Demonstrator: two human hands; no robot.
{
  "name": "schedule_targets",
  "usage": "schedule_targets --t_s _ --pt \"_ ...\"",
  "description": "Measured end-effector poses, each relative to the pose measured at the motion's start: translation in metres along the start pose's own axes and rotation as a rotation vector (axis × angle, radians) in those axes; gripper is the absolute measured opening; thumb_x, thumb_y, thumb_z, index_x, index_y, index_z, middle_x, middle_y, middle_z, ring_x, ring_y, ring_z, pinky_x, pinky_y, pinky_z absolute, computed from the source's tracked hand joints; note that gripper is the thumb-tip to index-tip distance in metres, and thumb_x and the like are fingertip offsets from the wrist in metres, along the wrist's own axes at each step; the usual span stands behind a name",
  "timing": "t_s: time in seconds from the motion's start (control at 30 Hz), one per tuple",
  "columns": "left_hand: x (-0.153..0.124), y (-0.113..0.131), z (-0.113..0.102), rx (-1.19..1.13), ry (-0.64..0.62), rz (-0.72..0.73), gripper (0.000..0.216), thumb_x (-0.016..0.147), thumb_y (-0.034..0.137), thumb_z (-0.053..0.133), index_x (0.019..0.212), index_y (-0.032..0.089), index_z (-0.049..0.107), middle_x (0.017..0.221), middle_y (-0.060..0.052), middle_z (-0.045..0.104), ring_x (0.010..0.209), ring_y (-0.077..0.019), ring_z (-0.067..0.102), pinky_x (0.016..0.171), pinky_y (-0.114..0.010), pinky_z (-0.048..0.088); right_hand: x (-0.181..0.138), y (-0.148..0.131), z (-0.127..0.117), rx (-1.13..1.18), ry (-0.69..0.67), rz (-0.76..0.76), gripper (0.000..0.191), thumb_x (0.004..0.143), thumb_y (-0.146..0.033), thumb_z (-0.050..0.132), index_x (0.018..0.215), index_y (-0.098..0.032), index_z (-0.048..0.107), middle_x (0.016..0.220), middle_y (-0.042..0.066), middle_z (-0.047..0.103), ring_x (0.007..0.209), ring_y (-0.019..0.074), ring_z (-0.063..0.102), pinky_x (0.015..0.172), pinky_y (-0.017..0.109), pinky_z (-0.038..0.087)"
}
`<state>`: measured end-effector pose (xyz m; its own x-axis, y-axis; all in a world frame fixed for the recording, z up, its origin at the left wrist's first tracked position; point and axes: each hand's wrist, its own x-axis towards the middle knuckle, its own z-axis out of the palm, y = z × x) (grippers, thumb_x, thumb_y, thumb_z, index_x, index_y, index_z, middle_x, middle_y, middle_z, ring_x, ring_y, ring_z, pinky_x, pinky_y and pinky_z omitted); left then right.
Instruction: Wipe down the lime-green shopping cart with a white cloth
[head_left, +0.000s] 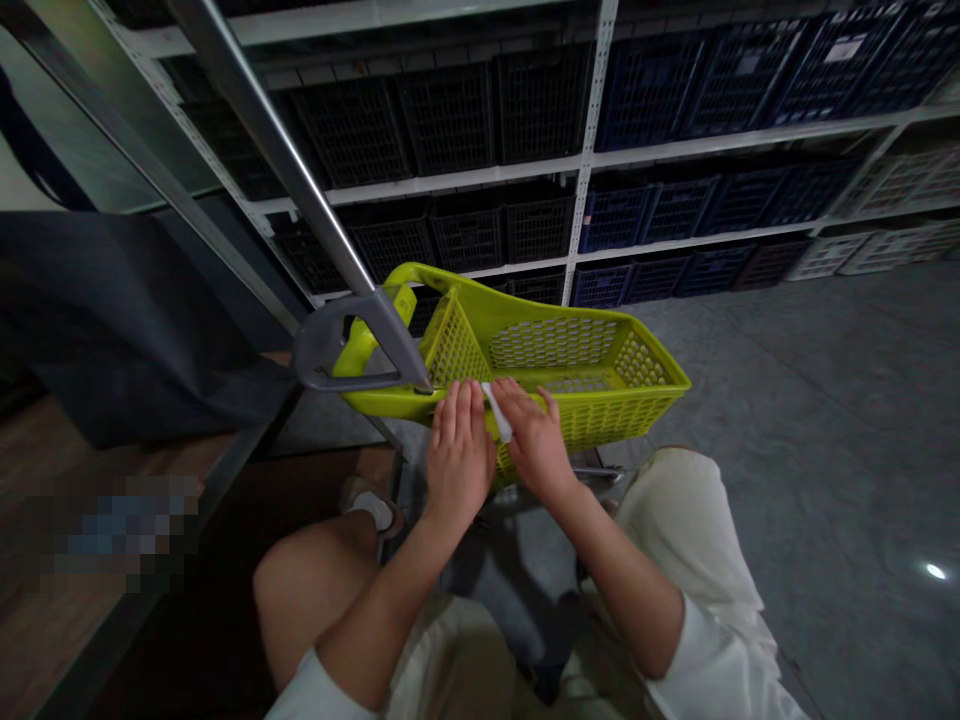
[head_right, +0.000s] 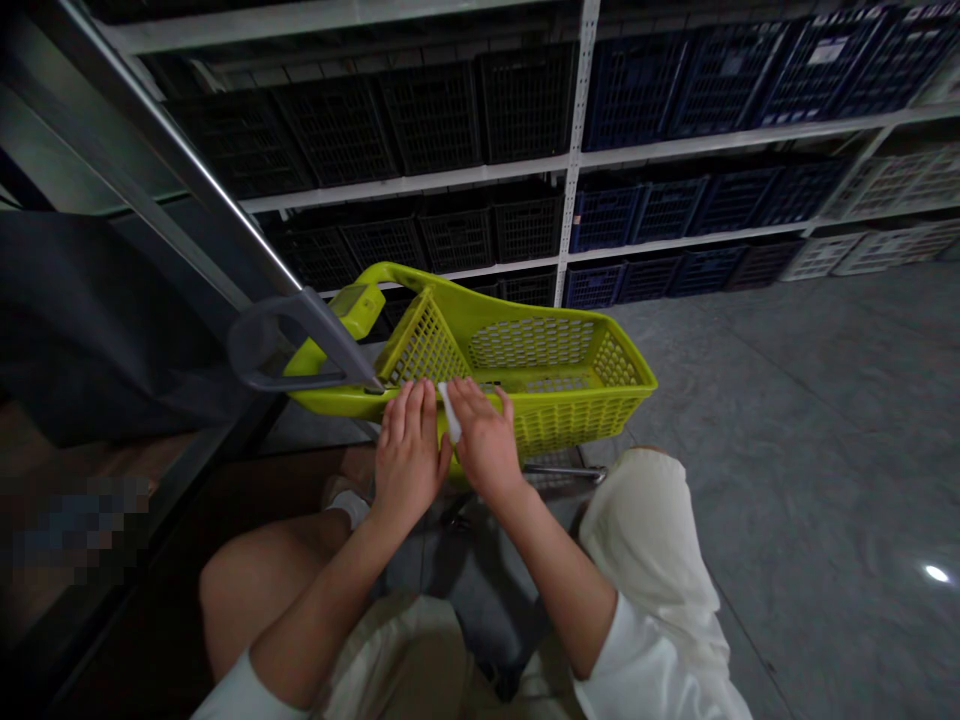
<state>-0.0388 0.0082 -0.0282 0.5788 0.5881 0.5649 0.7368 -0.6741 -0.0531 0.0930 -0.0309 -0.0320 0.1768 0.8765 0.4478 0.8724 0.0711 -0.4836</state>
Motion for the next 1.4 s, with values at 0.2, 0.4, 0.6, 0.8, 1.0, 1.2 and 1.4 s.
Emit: schedule_targets --t_s 0.2,0.4,0.6,0.8,1.0,1.2,1.4 --pt "0.000 -0.002 -0.003 0.006 -0.012 -0.004 0.068 0.091 0.017 0.047 0.155 0.003 0.027 0.157 -0.019 0.042 0.149 -0.0318 0.035 0.123 -0.048 0.030 -0.008 0.013 0.000 -0.035 0.026 -0.034 0.072 0.080 -0.002 0.038 0.149 -0.022 0.044 0.155 0.008 0.048 0.146 0.0183 0.039 0.122 0.050 0.008" --pt "0.001 -0.001 -0.004 0.030 -0.022 0.014 0.070 0.091 0.017 0.049 0.156 0.001 0.025 0.157 -0.021 0.041 0.149 -0.0332 0.034 0.123 -0.050 0.029 -0.039 0.085 -0.013 -0.210 0.153 0.164 0.073 0.078 -0.003 0.040 0.147 -0.027 0.046 0.153 0.006 0.050 0.145 0.0202 0.041 0.121 0.053 0.008" --pt "0.001 0.001 -0.002 0.003 -0.007 0.007 0.073 0.091 0.017 0.050 0.156 0.002 0.023 0.156 -0.023 0.041 0.149 -0.0338 0.034 0.123 -0.051 0.030 -0.023 0.053 -0.011 -0.136 0.152 0.250 0.069 0.078 -0.002 0.038 0.143 -0.023 0.052 0.150 0.008 0.053 0.143 0.0216 0.044 0.120 0.054 0.010" --pt "0.001 -0.001 0.001 0.011 0.006 0.004 0.066 0.091 0.018 0.048 0.153 0.001 0.031 0.154 -0.023 0.044 0.149 -0.0336 0.034 0.122 -0.050 0.031 0.003 -0.010 0.003 0.021 -0.013 -0.058 0.067 0.082 -0.004 0.038 0.147 -0.019 0.047 0.154 0.009 0.049 0.146 0.0169 0.040 0.121 0.043 0.016" --pt "0.002 -0.001 -0.003 0.031 -0.015 0.008 0.069 0.091 0.016 0.049 0.154 -0.001 0.027 0.155 -0.023 0.043 0.148 -0.0338 0.035 0.122 -0.051 0.031 -0.019 0.037 -0.006 -0.110 0.042 0.016 0.072 0.081 -0.003 0.038 0.149 -0.024 0.042 0.155 0.007 0.047 0.146 0.0181 0.039 0.122 0.050 0.006" --pt "0.002 0.002 -0.003 0.013 0.007 0.017 0.071 0.093 0.018 0.048 0.157 0.003 0.022 0.155 -0.022 0.043 0.148 -0.0342 0.036 0.122 -0.051 0.032 -0.039 0.083 -0.018 -0.231 0.176 0.259 0.072 0.078 -0.003 0.039 0.145 -0.027 0.048 0.152 0.006 0.051 0.144 0.0216 0.044 0.120 0.056 0.008" --pt "0.001 0.002 0.002 -0.019 0.020 0.001 0.074 0.092 0.018 0.048 0.158 0.005 0.018 0.155 -0.022 0.043 0.149 -0.0336 0.034 0.122 -0.051 0.031 -0.006 0.014 -0.003 -0.047 0.057 0.094 0.068 0.080 -0.003 0.038 0.144 -0.024 0.051 0.150 0.008 0.053 0.143 0.0203 0.045 0.121 0.050 0.014"
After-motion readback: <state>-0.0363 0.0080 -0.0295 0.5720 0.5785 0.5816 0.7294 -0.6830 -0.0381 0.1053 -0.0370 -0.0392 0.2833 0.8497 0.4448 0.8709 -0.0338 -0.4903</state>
